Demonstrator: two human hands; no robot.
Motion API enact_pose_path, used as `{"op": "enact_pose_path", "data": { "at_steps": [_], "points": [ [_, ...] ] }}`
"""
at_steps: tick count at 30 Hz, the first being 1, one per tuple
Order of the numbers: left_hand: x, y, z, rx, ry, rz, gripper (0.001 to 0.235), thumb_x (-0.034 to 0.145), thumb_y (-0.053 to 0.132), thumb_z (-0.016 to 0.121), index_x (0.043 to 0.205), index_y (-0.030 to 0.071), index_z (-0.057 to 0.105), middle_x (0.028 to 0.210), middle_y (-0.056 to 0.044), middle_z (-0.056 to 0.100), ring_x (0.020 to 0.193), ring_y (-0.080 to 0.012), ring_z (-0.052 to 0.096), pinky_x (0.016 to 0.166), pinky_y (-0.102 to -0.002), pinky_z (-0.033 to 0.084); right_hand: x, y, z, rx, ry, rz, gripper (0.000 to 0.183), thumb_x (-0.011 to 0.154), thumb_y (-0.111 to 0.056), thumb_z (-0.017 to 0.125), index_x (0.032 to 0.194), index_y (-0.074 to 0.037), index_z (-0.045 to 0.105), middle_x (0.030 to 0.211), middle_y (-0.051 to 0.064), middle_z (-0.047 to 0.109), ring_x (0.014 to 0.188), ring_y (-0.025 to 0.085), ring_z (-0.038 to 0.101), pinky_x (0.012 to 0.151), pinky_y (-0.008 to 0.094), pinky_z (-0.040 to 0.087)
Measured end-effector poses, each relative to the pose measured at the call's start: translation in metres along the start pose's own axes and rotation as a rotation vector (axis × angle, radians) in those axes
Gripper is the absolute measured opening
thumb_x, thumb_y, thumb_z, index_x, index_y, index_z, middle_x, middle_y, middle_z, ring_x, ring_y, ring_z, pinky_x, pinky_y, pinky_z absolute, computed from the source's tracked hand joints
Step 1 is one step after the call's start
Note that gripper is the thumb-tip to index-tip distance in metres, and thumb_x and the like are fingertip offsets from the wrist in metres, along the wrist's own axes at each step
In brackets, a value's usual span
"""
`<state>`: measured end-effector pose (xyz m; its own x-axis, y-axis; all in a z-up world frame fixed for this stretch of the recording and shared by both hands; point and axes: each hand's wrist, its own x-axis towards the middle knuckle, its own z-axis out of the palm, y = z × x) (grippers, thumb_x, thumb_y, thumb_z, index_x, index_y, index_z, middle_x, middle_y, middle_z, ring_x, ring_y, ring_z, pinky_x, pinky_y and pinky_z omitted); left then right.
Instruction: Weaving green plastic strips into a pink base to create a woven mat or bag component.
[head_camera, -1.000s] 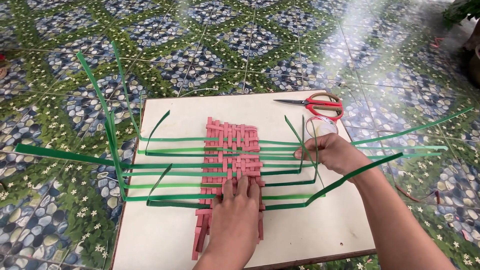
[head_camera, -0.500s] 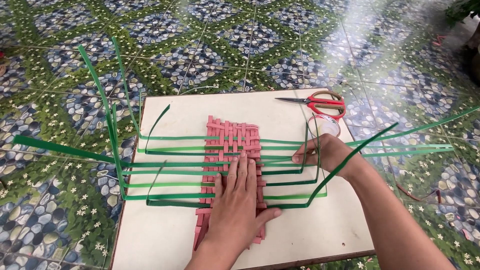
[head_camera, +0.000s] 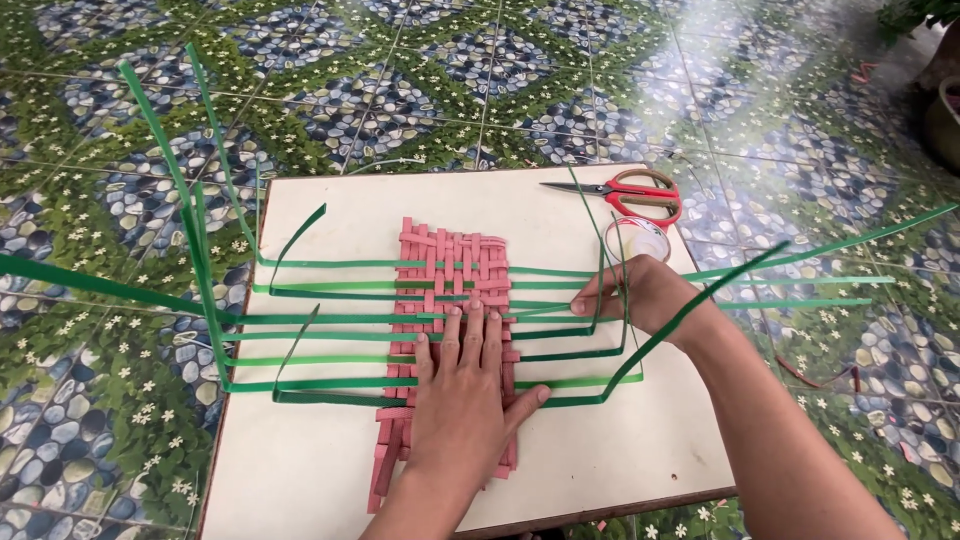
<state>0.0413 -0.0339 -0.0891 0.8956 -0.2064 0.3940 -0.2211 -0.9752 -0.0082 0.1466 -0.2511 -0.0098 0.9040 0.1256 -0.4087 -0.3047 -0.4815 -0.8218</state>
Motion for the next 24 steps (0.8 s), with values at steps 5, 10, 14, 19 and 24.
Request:
{"op": "enact_pose_path", "data": {
  "at_steps": [5,10,14,19,24],
  "points": [
    [0.001,0.001,0.004,-0.036,-0.033,-0.011,0.095,0.086,0.082,0.032,0.148,0.01,0.033,0.155,-0.011,0.031,0.143,-0.0313,0.026,0.111,-0.056,0.022,-0.015,-0.007,-0.004,0.039,0.003,-0.073,0.005,0.079,0.004,0.073,0.083,0.005,0.076,0.085,0.015,0.077,0.089,0.024,0.073,0.089,0.033,0.062],
    [0.0,0.001,0.009,-0.045,-0.05,-0.02,0.097,0.085,0.085,0.029,0.148,0.01,0.032,0.156,-0.011,0.029,0.142,-0.0324,0.026,0.11,-0.057,0.022,-0.034,-0.016,-0.022,-0.011,0.117,-0.147,0.01,0.083,-0.006,0.073,0.075,-0.001,0.068,0.088,0.007,0.073,0.09,0.018,0.068,0.083,0.03,0.049],
    [0.001,0.001,0.009,-0.094,-0.077,-0.024,0.098,0.085,0.084,0.033,0.148,0.009,0.032,0.155,-0.013,0.029,0.143,-0.0336,0.024,0.111,-0.058,0.019,-0.049,-0.021,-0.034,-0.009,0.158,0.057,0.009,0.09,-0.01,0.071,0.089,-0.002,0.074,0.071,0.003,0.052,0.053,0.014,0.026,0.045,0.028,0.016],
    [0.001,0.001,0.011,-0.083,-0.073,-0.023,0.097,0.085,0.084,0.032,0.147,0.009,0.032,0.155,-0.013,0.03,0.142,-0.0337,0.025,0.111,-0.059,0.019,-0.045,-0.008,-0.037,0.027,0.133,0.061,0.01,0.087,0.0,0.069,0.092,0.002,0.078,0.072,0.01,0.057,0.056,0.017,0.027,0.047,0.03,0.019],
    [0.001,0.001,0.014,-0.076,-0.08,-0.027,0.096,0.086,0.084,0.03,0.148,0.01,0.031,0.156,-0.012,0.028,0.143,-0.0327,0.023,0.112,-0.058,0.018,-0.038,-0.001,-0.038,0.011,0.097,0.071,0.007,0.086,0.003,0.069,0.083,0.005,0.074,0.076,0.013,0.064,0.055,0.018,0.038,0.044,0.03,0.025]
  ]
}}
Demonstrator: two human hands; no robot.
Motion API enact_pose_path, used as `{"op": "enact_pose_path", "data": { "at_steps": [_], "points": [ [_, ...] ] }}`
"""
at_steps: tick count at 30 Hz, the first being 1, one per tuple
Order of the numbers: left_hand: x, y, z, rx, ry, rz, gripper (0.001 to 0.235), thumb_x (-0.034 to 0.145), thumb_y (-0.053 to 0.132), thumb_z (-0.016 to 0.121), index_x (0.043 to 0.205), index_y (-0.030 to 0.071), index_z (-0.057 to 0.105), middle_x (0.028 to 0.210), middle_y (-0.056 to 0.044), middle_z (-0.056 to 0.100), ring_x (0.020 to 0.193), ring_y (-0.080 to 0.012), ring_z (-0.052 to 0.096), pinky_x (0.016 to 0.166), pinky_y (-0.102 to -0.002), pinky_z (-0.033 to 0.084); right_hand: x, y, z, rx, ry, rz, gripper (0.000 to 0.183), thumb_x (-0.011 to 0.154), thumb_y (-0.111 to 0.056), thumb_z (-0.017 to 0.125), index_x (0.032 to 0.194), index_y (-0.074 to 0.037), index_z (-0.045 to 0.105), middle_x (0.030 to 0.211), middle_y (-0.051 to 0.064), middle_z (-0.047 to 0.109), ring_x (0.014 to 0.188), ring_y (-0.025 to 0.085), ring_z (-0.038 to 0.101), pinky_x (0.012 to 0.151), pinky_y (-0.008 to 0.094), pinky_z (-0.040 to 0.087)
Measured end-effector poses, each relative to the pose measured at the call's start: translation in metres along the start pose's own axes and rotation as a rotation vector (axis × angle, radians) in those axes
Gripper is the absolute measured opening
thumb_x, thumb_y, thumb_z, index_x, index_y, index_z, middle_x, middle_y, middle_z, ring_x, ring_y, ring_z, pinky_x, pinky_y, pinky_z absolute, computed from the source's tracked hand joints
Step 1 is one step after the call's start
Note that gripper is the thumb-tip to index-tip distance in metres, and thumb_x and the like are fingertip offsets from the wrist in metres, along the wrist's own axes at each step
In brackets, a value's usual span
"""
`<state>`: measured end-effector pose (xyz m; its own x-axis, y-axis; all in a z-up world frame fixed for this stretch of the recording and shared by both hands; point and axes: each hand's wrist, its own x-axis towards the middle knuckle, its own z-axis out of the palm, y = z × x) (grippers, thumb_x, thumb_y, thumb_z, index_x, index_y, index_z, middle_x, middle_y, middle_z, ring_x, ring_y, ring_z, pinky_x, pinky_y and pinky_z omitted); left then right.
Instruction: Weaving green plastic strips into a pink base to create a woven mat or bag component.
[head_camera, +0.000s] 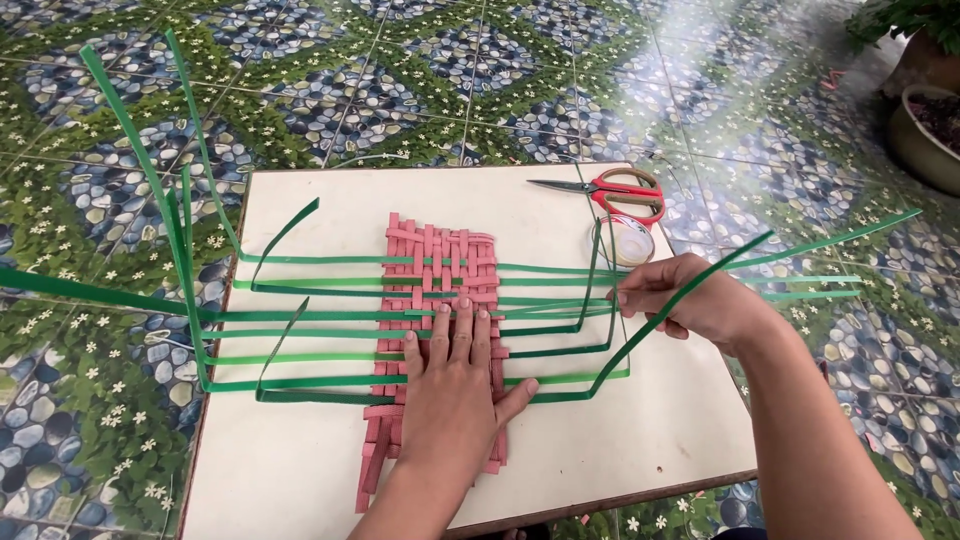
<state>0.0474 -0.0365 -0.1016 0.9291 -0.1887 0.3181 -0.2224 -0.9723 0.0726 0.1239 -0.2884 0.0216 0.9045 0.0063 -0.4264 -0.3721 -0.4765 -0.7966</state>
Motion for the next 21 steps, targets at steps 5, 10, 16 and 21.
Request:
{"op": "enact_pose_path", "data": {
  "at_steps": [5,10,16,21],
  "points": [
    [0.001,0.0,0.002,-0.024,-0.042,-0.01,0.096,0.086,0.083,0.029,0.148,0.01,0.03,0.155,-0.013,0.028,0.144,-0.0338,0.021,0.111,-0.059,0.019,0.001,0.001,0.003,-0.043,0.011,0.08,0.004,0.086,0.003,0.068,0.085,0.002,0.072,0.076,0.013,0.065,0.055,0.02,0.042,0.044,0.03,0.029],
    [0.001,0.0,0.003,-0.004,-0.053,-0.014,0.097,0.086,0.085,0.03,0.149,0.011,0.027,0.157,-0.012,0.024,0.144,-0.0326,0.019,0.11,-0.058,0.018,0.009,0.011,0.004,-0.074,0.059,0.106,0.011,0.085,0.003,0.066,0.094,0.003,0.072,0.087,0.016,0.074,0.057,0.026,0.056,0.041,0.032,0.037],
    [0.001,0.001,0.001,0.019,-0.052,-0.01,0.098,0.086,0.085,0.027,0.15,0.01,0.025,0.156,-0.013,0.025,0.144,-0.033,0.019,0.11,-0.058,0.02,0.011,0.011,0.007,-0.179,0.048,0.099,0.016,0.089,-0.003,0.067,0.073,0.0,0.066,0.066,0.011,0.055,0.057,0.023,0.052,0.047,0.034,0.041],
    [0.001,0.001,0.004,0.007,-0.048,-0.017,0.097,0.086,0.085,0.028,0.149,0.011,0.026,0.156,-0.012,0.025,0.144,-0.0329,0.018,0.112,-0.059,0.016,0.014,0.004,0.013,-0.215,0.088,0.189,0.012,0.085,0.0,0.059,0.077,0.006,0.066,0.077,0.017,0.071,0.058,0.025,0.052,0.047,0.035,0.044]
  ]
}}
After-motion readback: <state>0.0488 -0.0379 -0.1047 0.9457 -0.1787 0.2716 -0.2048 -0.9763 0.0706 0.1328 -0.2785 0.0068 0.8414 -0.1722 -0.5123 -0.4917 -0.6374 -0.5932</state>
